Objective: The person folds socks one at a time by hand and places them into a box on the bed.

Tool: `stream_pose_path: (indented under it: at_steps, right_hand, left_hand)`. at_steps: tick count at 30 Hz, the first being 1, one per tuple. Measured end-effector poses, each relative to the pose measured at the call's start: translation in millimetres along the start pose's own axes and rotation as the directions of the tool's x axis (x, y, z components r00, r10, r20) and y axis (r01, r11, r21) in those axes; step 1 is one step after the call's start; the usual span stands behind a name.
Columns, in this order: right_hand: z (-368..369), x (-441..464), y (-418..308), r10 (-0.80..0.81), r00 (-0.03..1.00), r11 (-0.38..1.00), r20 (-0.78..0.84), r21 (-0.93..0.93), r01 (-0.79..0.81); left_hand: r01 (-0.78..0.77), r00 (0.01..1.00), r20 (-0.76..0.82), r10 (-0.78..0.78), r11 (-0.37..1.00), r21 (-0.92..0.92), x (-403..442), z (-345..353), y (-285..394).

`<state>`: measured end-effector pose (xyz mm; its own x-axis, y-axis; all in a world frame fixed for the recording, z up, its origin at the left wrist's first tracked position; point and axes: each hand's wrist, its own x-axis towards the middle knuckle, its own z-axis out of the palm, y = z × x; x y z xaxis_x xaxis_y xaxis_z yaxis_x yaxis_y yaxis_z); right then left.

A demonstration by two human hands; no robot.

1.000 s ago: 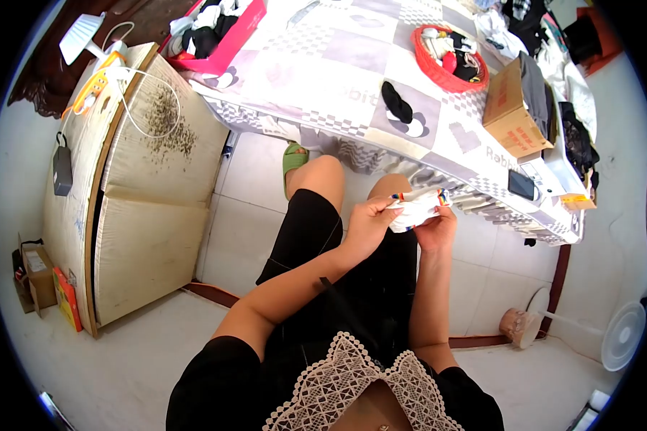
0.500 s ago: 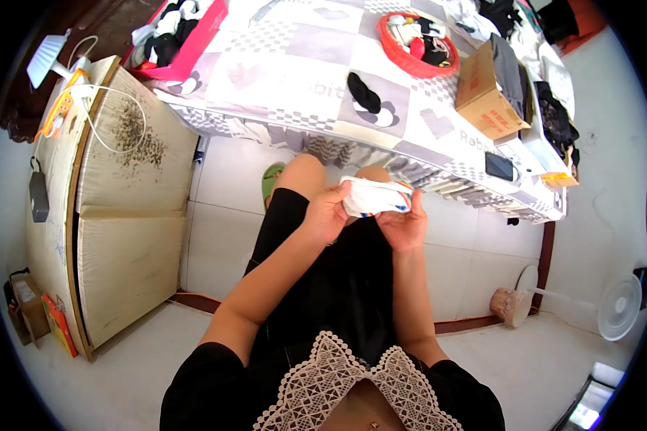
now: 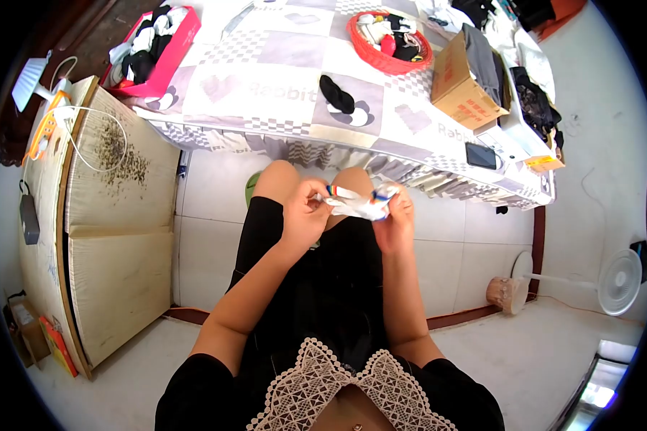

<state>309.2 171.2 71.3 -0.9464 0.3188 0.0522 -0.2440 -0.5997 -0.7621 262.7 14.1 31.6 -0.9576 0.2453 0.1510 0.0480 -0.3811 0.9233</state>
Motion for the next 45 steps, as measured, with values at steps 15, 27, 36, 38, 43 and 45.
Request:
stream_pose_path:
  at_steps: [15, 27, 36, 38, 43, 45]
  right_hand:
    - [32.5, -22.5, 40.1, 0.011, 1.0, 0.781, -0.015, -0.624, -0.018]
    - [21.2, -10.5, 19.0, 0.263, 0.965, 0.964, 0.014, 0.045, -0.263]
    - [24.4, 0.1, 27.3, -0.35, 0.93, 0.796, -0.113, -0.559, 0.232]
    - [28.7, -6.2, 21.6, -0.392, 0.909, 0.764, -0.14, -0.601, 0.237]
    - [51.4, -22.5, 7.5, -0.241, 0.847, 0.49, 0.474, -0.693, 0.528]
    - [60.8, -19.8, 0.8, -0.078, 0.786, 0.536, 0.614, -0.638, 0.552]
  left_hand:
    - [0.14, 0.969, -0.221, -0.107, 0.98, 0.14, 0.2, 4.0, 6.3]
    - [0.236, 0.97, 0.05, -0.238, 0.971, 0.043, 12.2, -0.1, 31.9]
    - [0.208, 0.978, -0.015, -0.207, 0.97, 0.126, 6.2, -4.3, 15.0]
    - [0.118, 0.991, -0.078, -0.107, 0.983, 0.141, 8.5, 2.8, 21.4]
    - [-0.105, 0.964, -0.242, 0.109, 0.994, 0.028, 9.1, 11.5, 24.2]
    - [-0.07, 0.977, -0.207, 0.05, 0.993, -0.092, 11.1, -1.9, 17.6]
